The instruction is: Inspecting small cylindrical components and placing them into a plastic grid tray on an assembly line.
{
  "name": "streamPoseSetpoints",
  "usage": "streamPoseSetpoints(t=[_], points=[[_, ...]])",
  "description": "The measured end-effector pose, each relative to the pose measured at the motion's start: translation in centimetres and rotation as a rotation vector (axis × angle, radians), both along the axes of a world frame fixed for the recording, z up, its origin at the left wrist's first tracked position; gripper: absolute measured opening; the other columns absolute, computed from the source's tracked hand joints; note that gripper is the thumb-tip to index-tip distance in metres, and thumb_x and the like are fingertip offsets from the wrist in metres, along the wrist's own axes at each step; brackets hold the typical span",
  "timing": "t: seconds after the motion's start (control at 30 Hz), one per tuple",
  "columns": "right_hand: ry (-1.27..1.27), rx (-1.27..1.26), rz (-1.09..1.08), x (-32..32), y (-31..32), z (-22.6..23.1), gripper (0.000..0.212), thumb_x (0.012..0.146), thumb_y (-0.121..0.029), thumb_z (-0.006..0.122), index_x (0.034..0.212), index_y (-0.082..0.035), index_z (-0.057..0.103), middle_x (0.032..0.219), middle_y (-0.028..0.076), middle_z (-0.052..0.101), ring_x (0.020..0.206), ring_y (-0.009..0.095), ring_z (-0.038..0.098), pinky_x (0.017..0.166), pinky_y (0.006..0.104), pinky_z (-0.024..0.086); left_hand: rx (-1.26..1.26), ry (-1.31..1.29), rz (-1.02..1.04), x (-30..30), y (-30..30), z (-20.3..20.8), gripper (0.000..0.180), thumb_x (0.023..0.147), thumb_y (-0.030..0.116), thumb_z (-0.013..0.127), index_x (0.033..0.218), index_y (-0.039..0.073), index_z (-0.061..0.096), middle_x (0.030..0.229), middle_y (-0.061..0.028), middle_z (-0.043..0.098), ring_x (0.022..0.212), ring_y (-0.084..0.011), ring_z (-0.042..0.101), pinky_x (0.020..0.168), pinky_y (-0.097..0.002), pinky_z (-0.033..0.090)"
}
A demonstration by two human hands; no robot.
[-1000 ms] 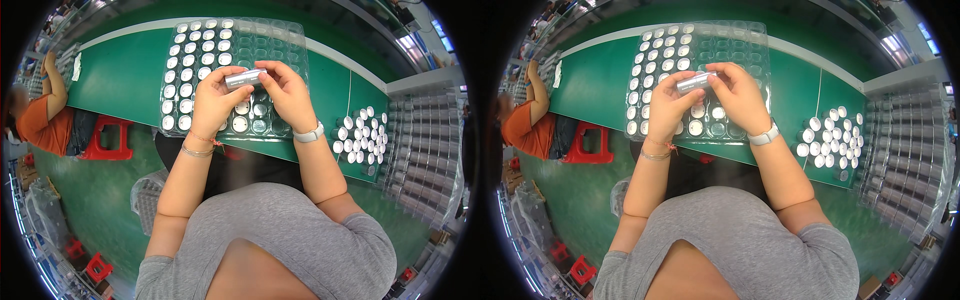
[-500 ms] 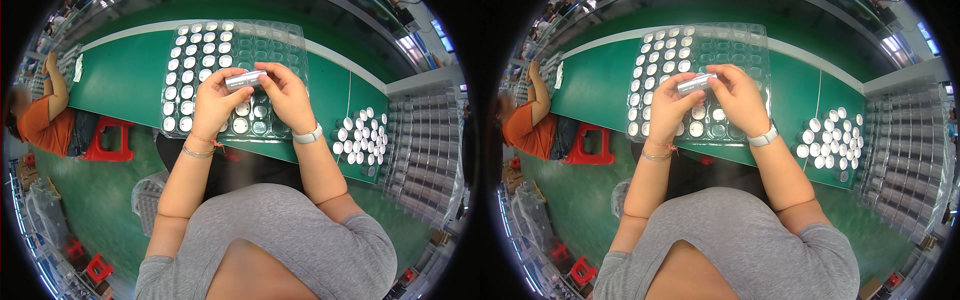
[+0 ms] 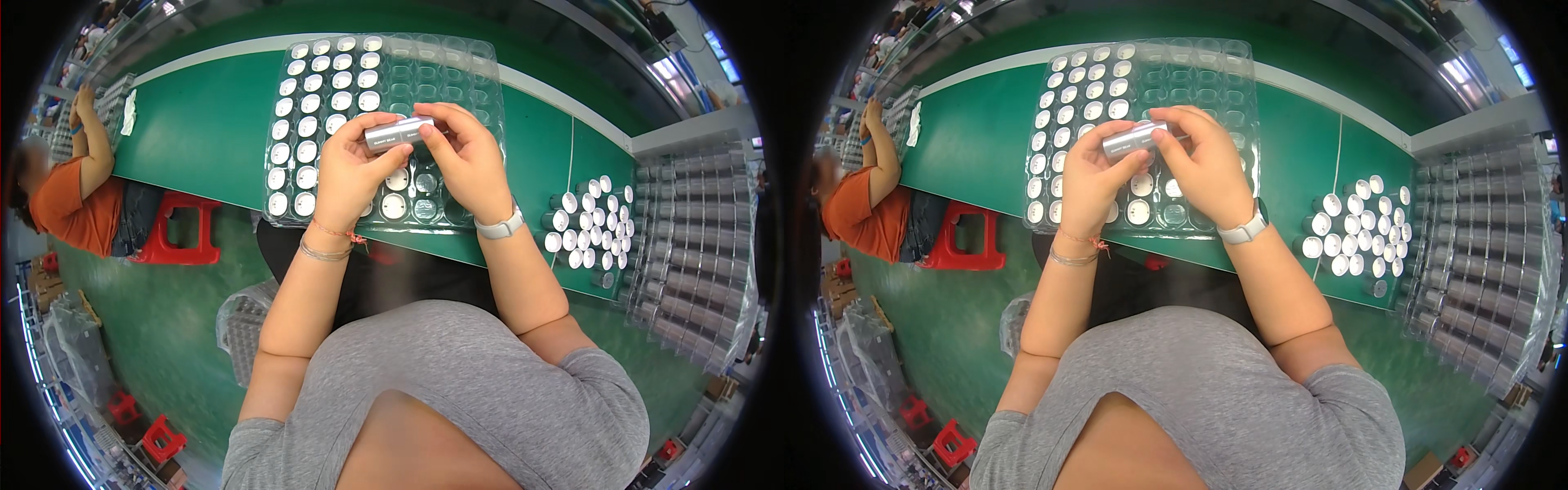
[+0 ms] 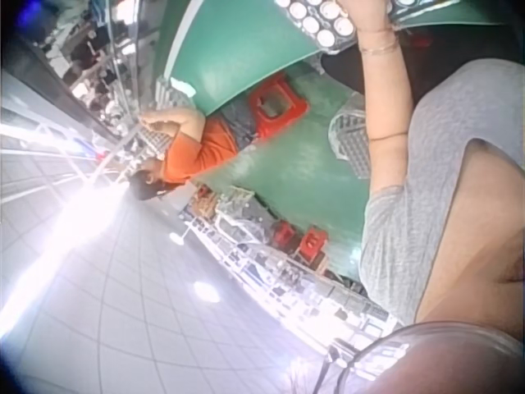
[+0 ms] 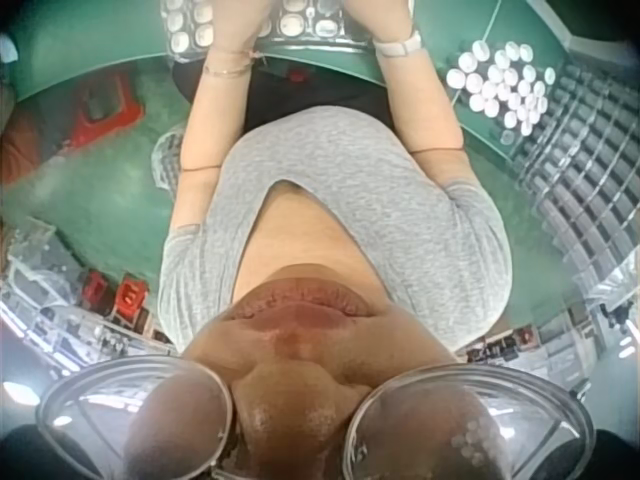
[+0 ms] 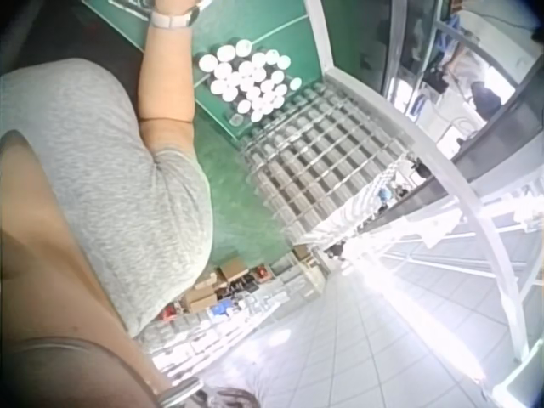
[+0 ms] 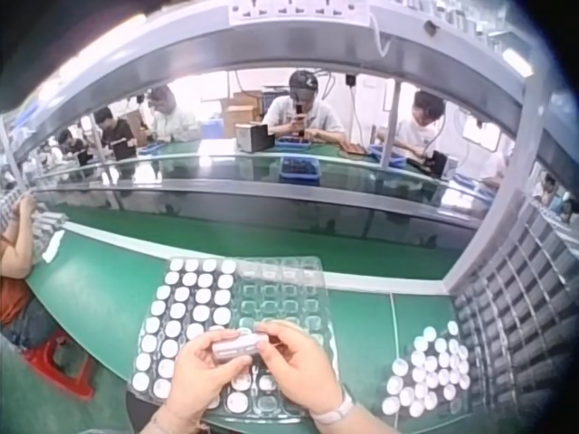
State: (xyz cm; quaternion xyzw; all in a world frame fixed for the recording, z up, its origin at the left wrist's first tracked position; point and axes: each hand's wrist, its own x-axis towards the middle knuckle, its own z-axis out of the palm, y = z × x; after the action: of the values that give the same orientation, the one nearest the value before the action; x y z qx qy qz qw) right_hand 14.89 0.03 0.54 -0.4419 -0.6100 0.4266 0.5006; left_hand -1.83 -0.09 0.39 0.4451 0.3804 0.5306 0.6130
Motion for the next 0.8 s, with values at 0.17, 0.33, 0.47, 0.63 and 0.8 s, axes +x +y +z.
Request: streamPoseSetpoints(t=[0.17,0.33,0.47,0.63,0.8], points=[[0.114,-0.082,0.011,-0.3,-0.3,0.5,0.026,0.096,-0.011,0.058,0.119,0.001,0.062,0.115,0.007,0.06,0.091,0.011,0.06,0.076,0.0227,0.05,-0.005,-0.003,-0.006,-0.1,0.1,-0.3,0.037,0.079,-0.009,0.071,0.113,-0.005,0.058,0.11,-0.0118,0.063,0.096,-0.0173,0.065,0.078,-0.0265,0.058],[0.064,-0.076,-0.008,-0.1,-0.1,0.2,0.023,0.096,-0.011,0.057,0.116,0.0,0.064,0.115,0.007,0.06,0.09,0.01,0.06,0.074,0.0226,0.05,0.015,-0.001,-0.028,0.1,0.1,-0.3,0.035,0.079,-0.01,0.07,0.111,-0.005,0.058,0.113,-0.0123,0.061,0.1,-0.0173,0.064,0.084,-0.0262,0.056],[0.099,-0.062,0.028,0.1,0.0,0.1,0.024,0.094,-0.006,0.059,0.116,0.001,0.062,0.115,0.007,0.06,0.095,0.013,0.061,0.079,0.0242,0.051,0.091,-0.054,-0.045,-0.1,0.1,-0.7,0.027,0.086,-0.003,0.067,0.111,-0.004,0.057,0.115,-0.0106,0.06,0.099,-0.0163,0.062,0.085,-0.0266,0.054],[0.293,-0.071,0.073,0.0,0.0,-0.2,0.038,0.089,0.005,0.059,0.127,0.002,0.053,0.12,0.012,0.058,0.11,0.018,0.058,0.094,0.0301,0.047,0.182,0.01,0.007,-0.1,0.0,-0.8,0.024,0.094,0.003,0.06,0.116,-0.002,0.054,0.12,-0.0091,0.057,0.103,-0.0164,0.059,0.086,-0.0276,0.052],[0.38,-0.071,0.127,0.2,0.0,0.1,0.045,0.086,0.01,0.054,0.13,0.002,0.049,0.124,0.014,0.055,0.118,0.021,0.053,0.103,0.0337,0.042,0.279,-0.033,0.095,0.3,-0.3,-0.9,0.047,0.087,-0.007,0.063,0.128,0.0,0.042,0.128,-0.0139,0.049,0.113,-0.018,0.053,0.093,-0.0304,0.049]])
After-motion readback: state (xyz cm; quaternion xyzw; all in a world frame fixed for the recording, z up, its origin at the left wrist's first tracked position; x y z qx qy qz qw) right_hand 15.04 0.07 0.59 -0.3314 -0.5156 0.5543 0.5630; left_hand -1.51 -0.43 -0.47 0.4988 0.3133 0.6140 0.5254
